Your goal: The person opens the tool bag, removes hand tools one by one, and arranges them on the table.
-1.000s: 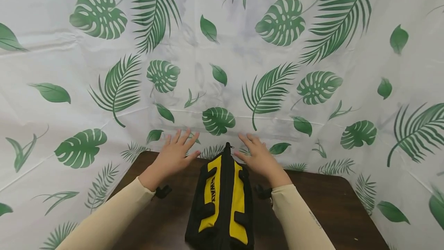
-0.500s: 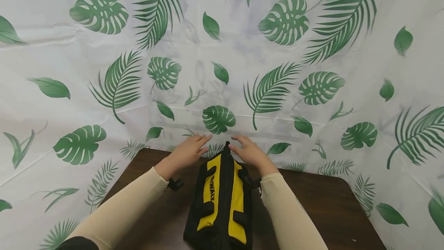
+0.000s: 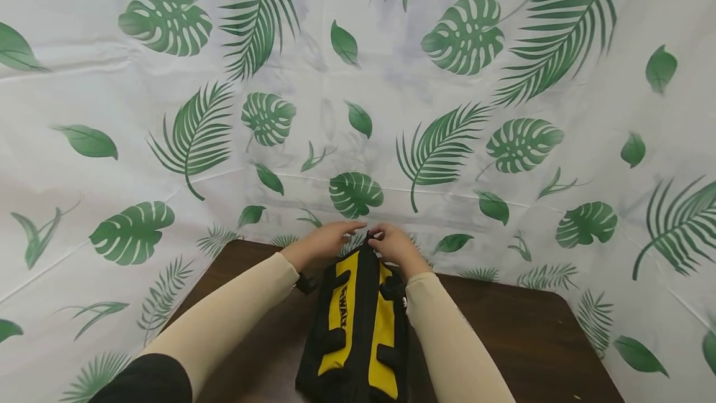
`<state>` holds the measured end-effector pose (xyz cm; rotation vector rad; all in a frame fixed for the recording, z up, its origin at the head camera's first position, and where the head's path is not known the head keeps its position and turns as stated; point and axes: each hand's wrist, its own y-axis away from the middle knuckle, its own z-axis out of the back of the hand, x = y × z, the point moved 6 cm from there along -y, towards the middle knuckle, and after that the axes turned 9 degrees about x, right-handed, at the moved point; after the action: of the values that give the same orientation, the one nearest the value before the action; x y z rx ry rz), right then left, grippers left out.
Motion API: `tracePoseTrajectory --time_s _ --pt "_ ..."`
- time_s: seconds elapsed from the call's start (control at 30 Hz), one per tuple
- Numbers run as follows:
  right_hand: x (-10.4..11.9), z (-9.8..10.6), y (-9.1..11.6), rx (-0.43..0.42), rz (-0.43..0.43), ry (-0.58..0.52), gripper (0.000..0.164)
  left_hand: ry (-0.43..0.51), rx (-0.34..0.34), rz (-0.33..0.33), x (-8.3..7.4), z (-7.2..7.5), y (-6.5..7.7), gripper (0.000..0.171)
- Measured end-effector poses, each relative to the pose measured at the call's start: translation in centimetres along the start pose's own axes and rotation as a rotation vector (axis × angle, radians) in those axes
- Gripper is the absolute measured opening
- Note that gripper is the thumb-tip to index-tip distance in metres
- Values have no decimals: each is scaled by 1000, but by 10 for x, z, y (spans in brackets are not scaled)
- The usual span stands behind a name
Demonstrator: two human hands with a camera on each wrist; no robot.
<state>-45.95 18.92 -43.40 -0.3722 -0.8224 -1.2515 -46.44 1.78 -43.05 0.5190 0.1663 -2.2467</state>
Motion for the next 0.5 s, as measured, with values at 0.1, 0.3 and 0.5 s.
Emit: tracePoseTrajectory --time_s 0.1,0.3,0.5 --pt "-4 1 -1 -40 10 -1 25 5 6 -25 -2 -6 -10 60" --pt "-5 5 -2 -83 38 -17 18 -12 -32 -64 -6 -7 -25 48" --pt "-4 4 5 -104 48 -14 18 -102 -68 -74 -13 -6 -31 33"
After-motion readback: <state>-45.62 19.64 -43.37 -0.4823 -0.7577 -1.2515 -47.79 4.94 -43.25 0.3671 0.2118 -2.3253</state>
